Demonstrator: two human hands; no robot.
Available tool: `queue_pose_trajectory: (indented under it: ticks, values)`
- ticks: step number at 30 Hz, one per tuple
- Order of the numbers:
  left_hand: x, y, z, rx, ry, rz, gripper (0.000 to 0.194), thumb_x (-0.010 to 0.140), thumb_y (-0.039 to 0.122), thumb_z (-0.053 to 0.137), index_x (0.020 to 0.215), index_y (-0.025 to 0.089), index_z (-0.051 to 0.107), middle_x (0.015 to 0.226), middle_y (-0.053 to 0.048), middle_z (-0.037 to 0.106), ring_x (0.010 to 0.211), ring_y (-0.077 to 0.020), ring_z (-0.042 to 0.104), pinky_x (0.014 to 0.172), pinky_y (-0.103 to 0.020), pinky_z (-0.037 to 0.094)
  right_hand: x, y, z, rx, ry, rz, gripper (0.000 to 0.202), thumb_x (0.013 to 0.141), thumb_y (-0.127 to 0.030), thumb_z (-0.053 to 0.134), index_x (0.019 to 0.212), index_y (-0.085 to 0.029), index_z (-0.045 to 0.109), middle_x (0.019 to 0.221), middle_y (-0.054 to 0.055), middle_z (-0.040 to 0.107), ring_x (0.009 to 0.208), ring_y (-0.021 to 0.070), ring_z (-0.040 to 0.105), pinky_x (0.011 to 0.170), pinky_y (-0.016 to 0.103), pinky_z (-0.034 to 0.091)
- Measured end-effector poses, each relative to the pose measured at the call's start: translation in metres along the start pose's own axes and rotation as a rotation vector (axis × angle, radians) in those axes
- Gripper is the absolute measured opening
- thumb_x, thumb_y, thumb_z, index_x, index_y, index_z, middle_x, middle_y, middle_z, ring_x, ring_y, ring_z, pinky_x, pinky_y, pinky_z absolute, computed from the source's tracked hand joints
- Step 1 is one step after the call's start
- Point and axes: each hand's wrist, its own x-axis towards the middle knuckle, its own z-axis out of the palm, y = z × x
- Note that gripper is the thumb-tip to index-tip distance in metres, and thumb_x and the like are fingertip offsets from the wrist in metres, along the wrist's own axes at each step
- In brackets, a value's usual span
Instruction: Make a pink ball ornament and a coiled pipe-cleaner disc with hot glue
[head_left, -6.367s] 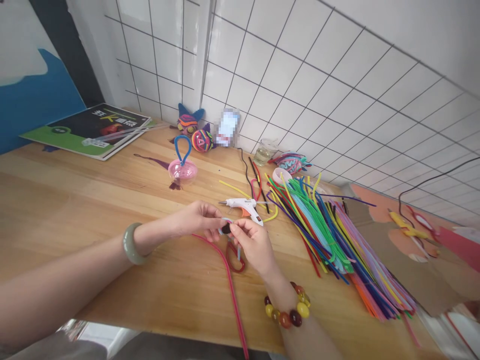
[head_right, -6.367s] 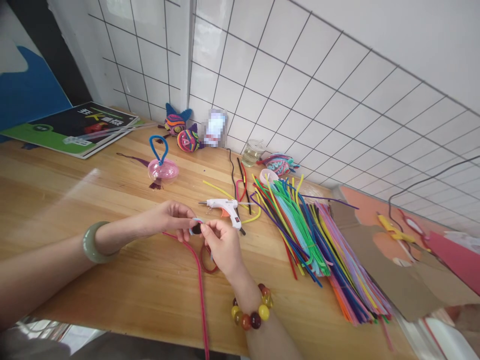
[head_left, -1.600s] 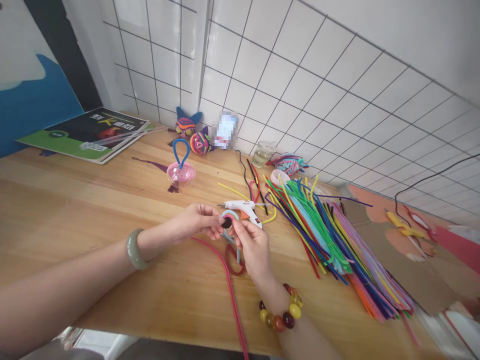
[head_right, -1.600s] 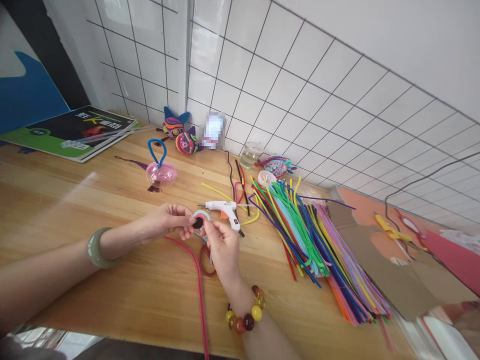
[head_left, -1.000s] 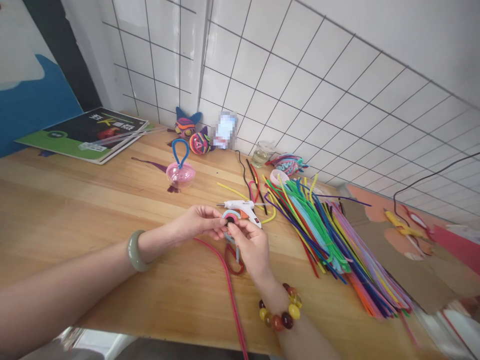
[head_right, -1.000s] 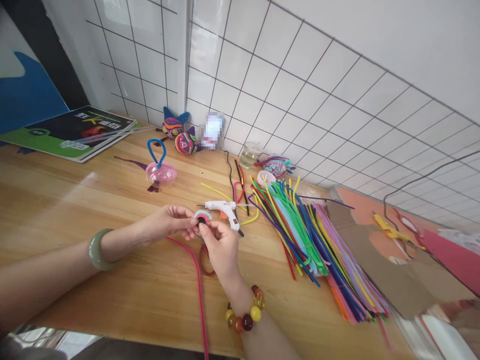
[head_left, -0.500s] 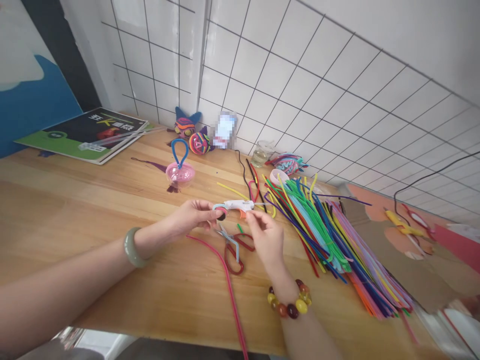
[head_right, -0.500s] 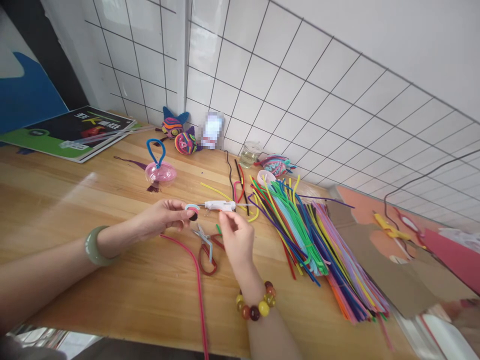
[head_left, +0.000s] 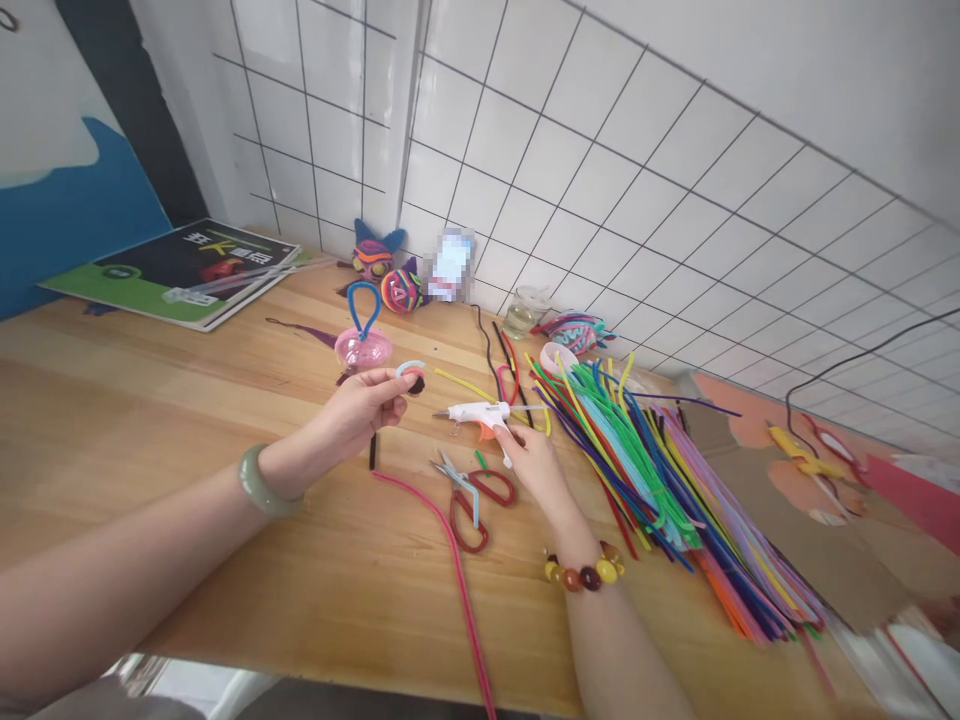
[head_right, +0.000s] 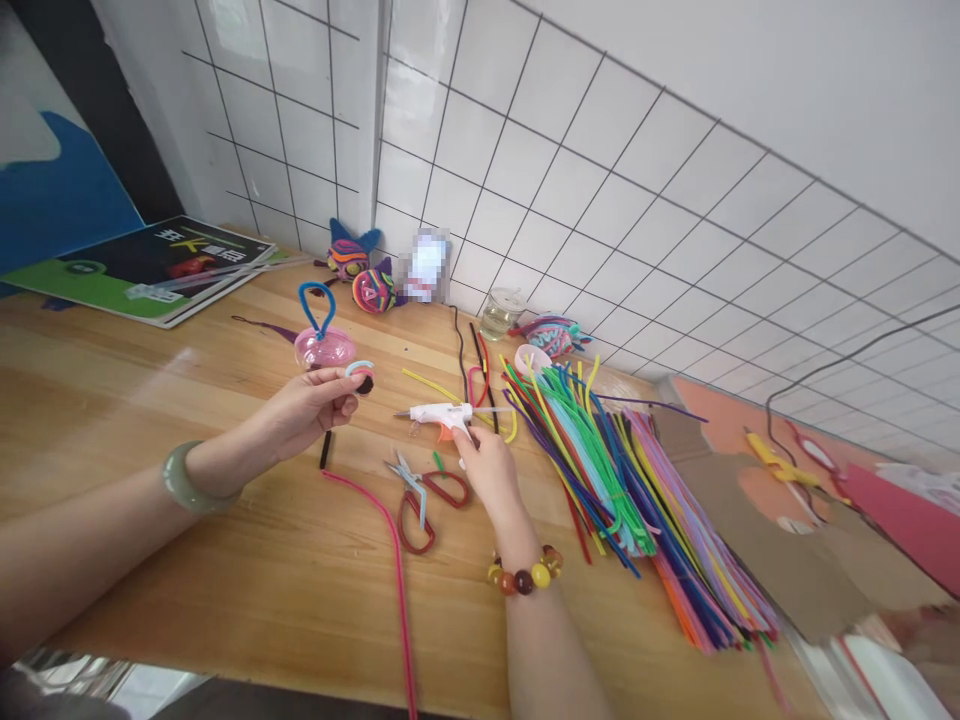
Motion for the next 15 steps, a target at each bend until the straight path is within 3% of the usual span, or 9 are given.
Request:
queue_pose_trajectory:
  ticks: [4, 7, 10, 15]
  values:
    - [0.000, 0.000, -0.002, -0.065, -0.011, -0.030, 0.016, 0.068, 0.023, 0.068, 0.079, 0.013, 0.065, 0.072, -0.001, 0.055, 0.048, -0.0024, 0.044, 0.040, -0.013, 0.032, -0.004, -0.007, -0.007, 0.102, 0.008, 0.011, 0.037, 0.079, -0.049, 0.042, 0.069, -0.016, 0.057, 0.051, -0.002, 0.050, 0.046, 0.0126, 0.046, 0.043, 0.023, 0.029]
    - [-0.002, 0.001, -0.001, -0.121, -0.040, -0.060, 0.016, 0.069, 0.022, 0.067, 0.081, 0.013, 0.064, 0.073, 0.000, 0.054, 0.050, -0.0025, 0.045, 0.040, -0.012, 0.032, -0.011, -0.016, -0.011, 0.388, 0.067, 0.026, 0.030, 0.077, -0.045, 0.049, 0.086, -0.018, 0.055, 0.062, -0.002, 0.056, 0.051, 0.0120, 0.050, 0.046, 0.022, 0.035]
    - [-0.003, 0.001, 0.000, -0.161, -0.080, -0.083, 0.015, 0.070, 0.021, 0.066, 0.082, 0.013, 0.064, 0.073, 0.000, 0.052, 0.051, -0.0028, 0.045, 0.040, -0.012, 0.032, -0.019, -0.027, -0.011, 0.631, 0.037, 0.000, 0.027, 0.078, -0.041, 0.051, 0.094, -0.019, 0.052, 0.064, -0.002, 0.059, 0.052, 0.0111, 0.052, 0.049, 0.022, 0.038]
    - [-0.004, 0.001, 0.001, -0.186, -0.139, -0.139, 0.014, 0.071, 0.020, 0.065, 0.083, 0.012, 0.063, 0.070, 0.001, 0.049, 0.052, -0.0034, 0.045, 0.042, -0.012, 0.033, -0.028, -0.043, -0.008, 0.656, 0.066, -0.054, 0.028, 0.079, -0.042, 0.050, 0.096, -0.020, 0.048, 0.074, 0.000, 0.061, 0.043, 0.0078, 0.048, 0.044, 0.022, 0.038]
